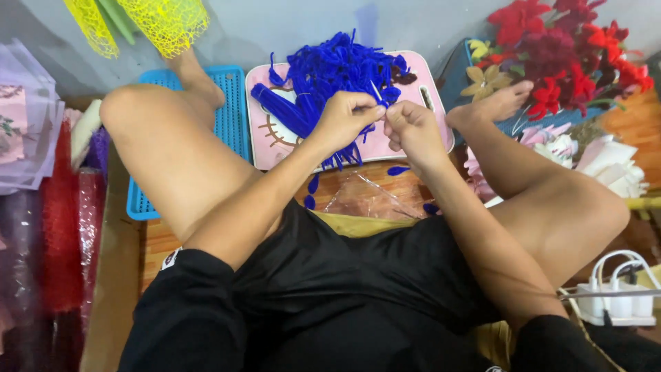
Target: The person sits on the floor and uses a wooden stick to wrap blue pipe cleaners around it. They repeatedly wind the material and then slide the finished bundle off the stick onto a pink tray.
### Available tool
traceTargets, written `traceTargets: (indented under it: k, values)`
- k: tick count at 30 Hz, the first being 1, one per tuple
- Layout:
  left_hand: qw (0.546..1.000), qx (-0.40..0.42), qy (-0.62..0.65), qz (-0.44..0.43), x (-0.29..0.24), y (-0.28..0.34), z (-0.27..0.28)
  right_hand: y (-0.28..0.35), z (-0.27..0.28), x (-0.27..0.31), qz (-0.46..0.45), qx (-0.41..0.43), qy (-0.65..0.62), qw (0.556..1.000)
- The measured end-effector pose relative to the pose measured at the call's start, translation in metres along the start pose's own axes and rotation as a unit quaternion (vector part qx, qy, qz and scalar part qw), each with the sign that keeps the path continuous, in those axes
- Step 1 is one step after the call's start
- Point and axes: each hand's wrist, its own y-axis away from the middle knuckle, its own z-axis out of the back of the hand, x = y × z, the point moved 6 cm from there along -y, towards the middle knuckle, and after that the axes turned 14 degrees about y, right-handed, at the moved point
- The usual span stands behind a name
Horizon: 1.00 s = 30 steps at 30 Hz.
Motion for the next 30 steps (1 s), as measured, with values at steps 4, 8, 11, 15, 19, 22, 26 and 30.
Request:
traceTargets:
  k: [4, 8, 11, 15, 19, 22, 26, 30]
  values:
    - [0.991, -0.08, -0.108, -0.023, 0.006, 0.004, 0.015, -0.005, 0.0, 0.005, 0.018, 0.032, 0.085, 0.996]
    - [0.98, -0.136, -0.111, -0.095, -0.032, 0.011, 0.01, 0.0, 0.007, 0.007, 0.068, 0.016, 0.188, 0.98]
    - [0.946, -0.121, -0.222, -0.202, -0.052, 0.01, 0.007, -0.004, 0.015, 0.011, 0.097, -0.022, 0.312, 0.945]
    - [0.928, -0.041, -0.299, -0.22, -0.071, 0.004, -0.008, 0.009, 0.014, 0.04, 0.071, -0.044, 0.422, 0.903]
    - [0.932, 0.068, -0.305, -0.182, -0.083, -0.001, -0.019, 0.021, 0.009, 0.063, 0.056, -0.021, 0.46, 0.886]
    - [0.986, 0.043, -0.16, -0.005, -0.078, -0.001, -0.008, 0.026, -0.003, 0.069, 0.109, 0.042, 0.363, 0.924]
    - [0.969, -0.067, 0.12, 0.207, -0.049, 0.007, 0.0, 0.02, 0.011, 0.086, 0.203, 0.03, 0.211, 0.956]
    - [0.995, -0.071, 0.063, 0.007, -0.068, 0.011, -0.021, 0.007, 0.03, 0.06, 0.186, -0.078, 0.24, 0.949]
